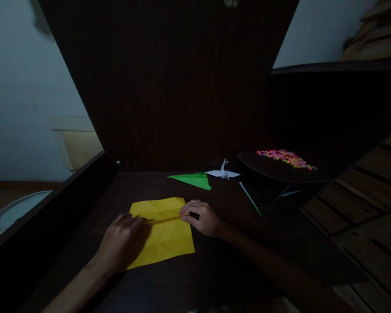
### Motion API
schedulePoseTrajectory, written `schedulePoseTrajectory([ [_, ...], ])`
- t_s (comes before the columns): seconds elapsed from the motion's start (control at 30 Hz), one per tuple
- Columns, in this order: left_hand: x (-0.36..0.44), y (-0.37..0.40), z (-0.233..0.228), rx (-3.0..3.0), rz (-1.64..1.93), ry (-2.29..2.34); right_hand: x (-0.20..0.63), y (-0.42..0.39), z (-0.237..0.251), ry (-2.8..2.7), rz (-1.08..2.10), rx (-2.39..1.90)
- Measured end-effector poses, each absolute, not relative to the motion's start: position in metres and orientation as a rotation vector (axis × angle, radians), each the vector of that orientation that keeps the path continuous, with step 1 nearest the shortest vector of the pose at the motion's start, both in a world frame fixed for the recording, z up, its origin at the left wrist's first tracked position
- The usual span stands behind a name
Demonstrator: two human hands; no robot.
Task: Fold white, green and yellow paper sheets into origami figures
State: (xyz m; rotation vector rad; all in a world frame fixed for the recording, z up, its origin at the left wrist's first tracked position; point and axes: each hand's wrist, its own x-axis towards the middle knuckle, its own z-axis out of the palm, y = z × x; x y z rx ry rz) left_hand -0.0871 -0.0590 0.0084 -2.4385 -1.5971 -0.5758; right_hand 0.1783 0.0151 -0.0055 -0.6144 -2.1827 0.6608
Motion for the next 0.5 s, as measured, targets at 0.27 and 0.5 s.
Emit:
schedulePoseTrajectory([
  [0.27, -0.077, -0.048, 0.068, -2.692, -1.103, -2.244, 0.213, 0.014, 0.021, -1.938, 0.756, -0.908],
  [0.5, -0.037, -0.035, 0.073, -2.204, -2.458, -2.566, 0.213, 0.017, 0.018, -1.411, 1.047, -0.88],
])
